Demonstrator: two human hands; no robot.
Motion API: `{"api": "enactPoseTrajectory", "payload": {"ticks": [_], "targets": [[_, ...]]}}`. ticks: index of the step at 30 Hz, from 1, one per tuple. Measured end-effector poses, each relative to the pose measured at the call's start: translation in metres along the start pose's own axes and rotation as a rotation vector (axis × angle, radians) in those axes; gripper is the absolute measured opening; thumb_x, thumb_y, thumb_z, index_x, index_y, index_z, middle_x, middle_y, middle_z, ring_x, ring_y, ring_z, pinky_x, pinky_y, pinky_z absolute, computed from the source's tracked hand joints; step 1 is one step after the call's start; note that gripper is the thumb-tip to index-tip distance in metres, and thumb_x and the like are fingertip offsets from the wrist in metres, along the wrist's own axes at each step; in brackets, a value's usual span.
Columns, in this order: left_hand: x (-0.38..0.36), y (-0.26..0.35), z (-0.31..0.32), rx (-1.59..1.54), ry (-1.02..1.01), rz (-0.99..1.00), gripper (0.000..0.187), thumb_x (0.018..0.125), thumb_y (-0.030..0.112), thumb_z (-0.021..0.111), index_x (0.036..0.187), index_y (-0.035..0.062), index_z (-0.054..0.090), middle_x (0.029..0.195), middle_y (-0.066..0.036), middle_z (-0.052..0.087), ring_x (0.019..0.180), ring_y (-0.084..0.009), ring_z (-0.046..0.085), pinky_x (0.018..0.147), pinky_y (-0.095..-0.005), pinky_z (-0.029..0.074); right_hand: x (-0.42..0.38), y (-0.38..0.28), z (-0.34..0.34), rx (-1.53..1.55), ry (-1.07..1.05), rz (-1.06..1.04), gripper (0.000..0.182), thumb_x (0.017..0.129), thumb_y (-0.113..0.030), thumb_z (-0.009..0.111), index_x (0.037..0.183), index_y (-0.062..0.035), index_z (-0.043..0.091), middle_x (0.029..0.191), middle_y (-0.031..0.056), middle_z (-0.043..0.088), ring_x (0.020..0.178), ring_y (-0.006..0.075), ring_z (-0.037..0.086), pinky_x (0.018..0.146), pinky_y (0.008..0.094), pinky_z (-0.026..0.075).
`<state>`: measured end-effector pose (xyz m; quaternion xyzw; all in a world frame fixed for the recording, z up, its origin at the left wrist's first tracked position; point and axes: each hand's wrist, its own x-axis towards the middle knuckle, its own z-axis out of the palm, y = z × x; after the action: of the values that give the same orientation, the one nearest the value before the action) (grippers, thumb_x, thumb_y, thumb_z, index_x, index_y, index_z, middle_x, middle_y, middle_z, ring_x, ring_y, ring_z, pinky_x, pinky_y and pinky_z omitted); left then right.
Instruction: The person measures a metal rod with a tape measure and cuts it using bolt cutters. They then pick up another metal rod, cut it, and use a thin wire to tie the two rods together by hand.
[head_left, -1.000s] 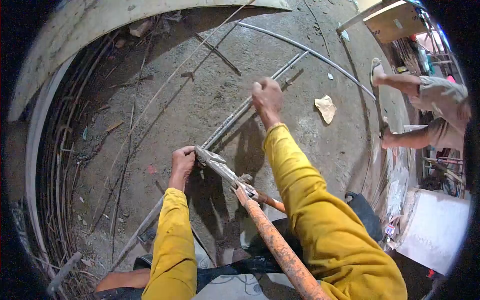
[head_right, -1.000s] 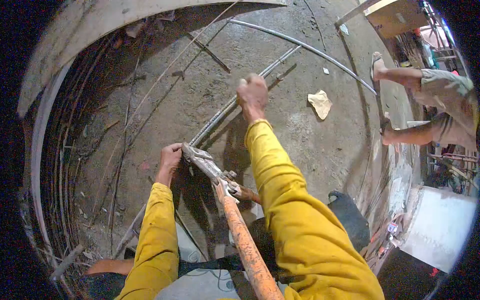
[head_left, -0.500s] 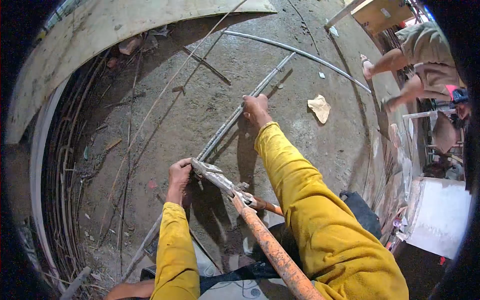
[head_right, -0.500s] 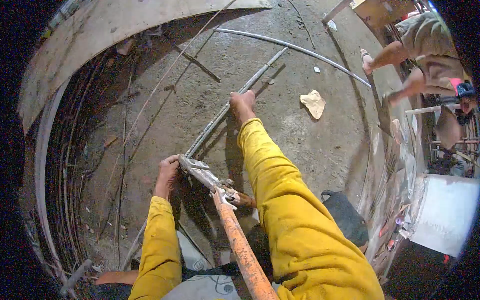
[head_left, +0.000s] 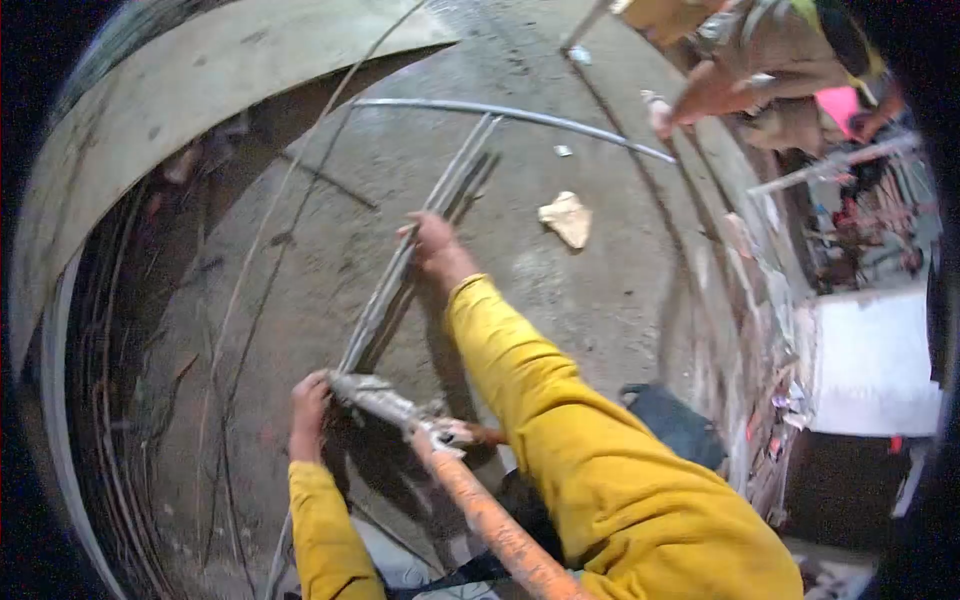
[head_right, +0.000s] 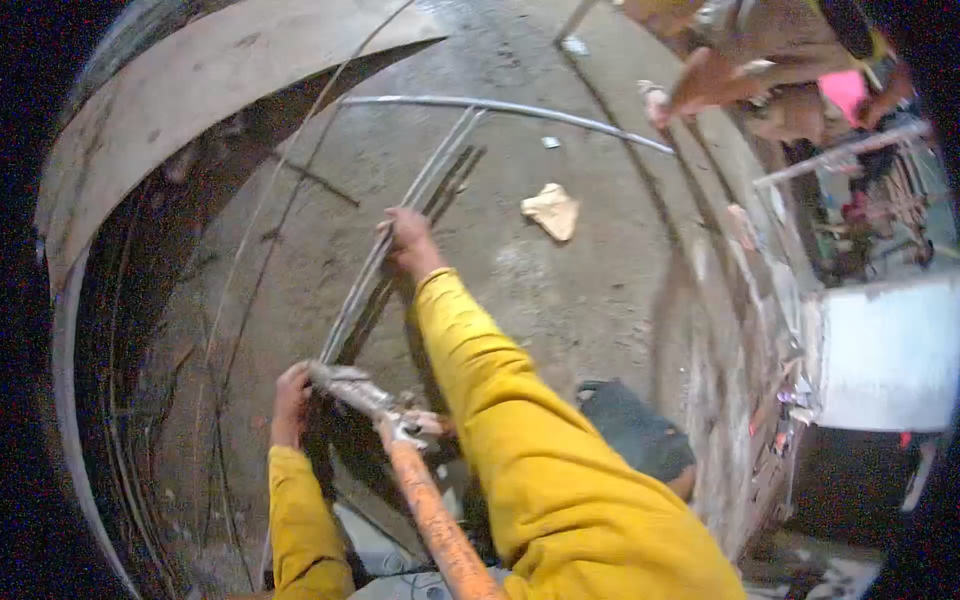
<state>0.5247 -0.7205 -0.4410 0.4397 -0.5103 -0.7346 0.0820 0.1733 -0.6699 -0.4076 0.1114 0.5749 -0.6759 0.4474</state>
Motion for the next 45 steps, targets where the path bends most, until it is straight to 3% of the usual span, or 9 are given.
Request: {"api": "enactPoseTrajectory", "payload": {"ticks": [1,4,11,18,25,26,36,43,45], "targets": [[-0.02,0.04,0.019,-0.006,0.018,-0.085,0.019,0.083,0.005,0.053,0.098,-0.0005,0.064,0.087,-0.005,0.064,0.08,-0.013,0.059,0.071,-0.0254,0.048,-0.008,-0.002,0.006,0.021,0.048,-0.031,0.014,0.084,-0.02,0.059,0.084,-0.0064,0.056,0.065,0.004,0.057,0.055,0.0162,0.053,0.044,0.0291,0.041],[-0.014,0.029,0.016,-0.103,-0.035,-0.085,0.02,0.082,0.004,0.055,0.099,-0.0004,0.064,0.086,-0.004,0.064,0.077,-0.013,0.06,0.068,-0.0242,0.048,0.011,0.006,0.009,0.019,0.177,-0.147,0.017,0.081,-0.016,0.066,0.082,-0.0031,0.055,0.062,0.0066,0.056,0.051,0.0167,0.053,0.044,0.0305,0.044],[-0.008,0.015,0.008,-0.021,0.01,-0.06,0.019,0.083,0.007,0.057,0.1,0.0029,0.065,0.085,0.0,0.064,0.072,-0.0076,0.058,0.06,-0.0196,0.046,0.036,0.016,0.013,-0.388,0.432,-0.201,0.012,0.082,-0.004,0.056,0.075,0.0032,0.05,0.063,0.0123,0.054,0.044,0.0203,0.054,0.037,0.034,0.045],[-0.003,0.001,0.007,-0.039,0.028,0.039,0.023,0.081,0.001,0.057,0.103,-0.0013,0.065,0.089,-0.002,0.065,0.076,-0.0101,0.059,0.068,-0.0233,0.048,0.017,0.01,0.014,-0.025,0.278,-0.248,0.024,0.081,-0.017,0.063,0.076,0.0043,0.054,0.062,0.0167,0.056,0.048,0.0291,0.058,0.042,0.0392,0.047],[-0.015,0.024,0.021,0.006,0.066,0.045,0.024,0.08,0.0,0.06,0.103,-0.0018,0.065,0.092,-0.003,0.065,0.079,-0.0101,0.06,0.072,-0.023,0.048,0.001,-0.009,0.022,-0.238,0.37,-0.078,0.032,0.084,-0.025,0.061,0.086,0.0056,0.053,0.065,0.0159,0.055,0.049,0.0265,0.056,0.047,0.0376,0.048],[-0.014,0.023,0.021,0.007,0.071,0.044,0.024,0.08,0.0,0.06,0.103,-0.0018,0.065,0.092,-0.003,0.065,0.079,-0.0101,0.06,0.072,-0.023,0.048,0.002,-0.011,0.02,-0.297,0.274,-0.083,0.029,0.091,-0.019,0.05,0.097,0.0088,0.045,0.074,0.0138,0.053,0.052,0.0244,0.057,0.047,0.0391,0.051],[-0.013,0.018,0.025,0.185,0.125,0.083,0.023,0.076,0.004,0.067,0.099,-0.0005,0.067,0.089,-0.003,0.066,0.079,-0.0103,0.06,0.073,-0.0243,0.048,-0.018,-0.017,0.026,-0.297,0.297,-0.022,0.035,0.094,-0.025,0.048,0.104,0.0084,0.045,0.075,0.0144,0.055,0.056,0.0267,0.061,0.05,0.041,0.052],[-0.01,0.014,0.023,0.277,0.166,0.031,0.021,0.074,0.005,0.068,0.095,-0.0004,0.068,0.084,-0.002,0.066,0.074,-0.0096,0.06,0.068,-0.0245,0.048,0.013,-0.007,0.005,-0.273,0.261,-0.082,0.039,0.093,-0.03,0.051,0.103,0.0066,0.044,0.073,0.0156,0.056,0.061,0.0302,0.064,0.047,0.0433,0.053],[-0.012,0.017,0.025,0.291,0.166,0.044,0.021,0.074,0.004,0.067,0.094,-0.0007,0.068,0.083,-0.002,0.066,0.073,-0.0093,0.059,0.067,-0.0244,0.047,0.111,0.026,-0.048,-0.594,0.289,-0.171,0.037,0.092,-0.028,0.051,0.101,0.0068,0.044,0.073,0.0174,0.058,0.064,0.031,0.064,0.045,0.0436,0.053]]}}
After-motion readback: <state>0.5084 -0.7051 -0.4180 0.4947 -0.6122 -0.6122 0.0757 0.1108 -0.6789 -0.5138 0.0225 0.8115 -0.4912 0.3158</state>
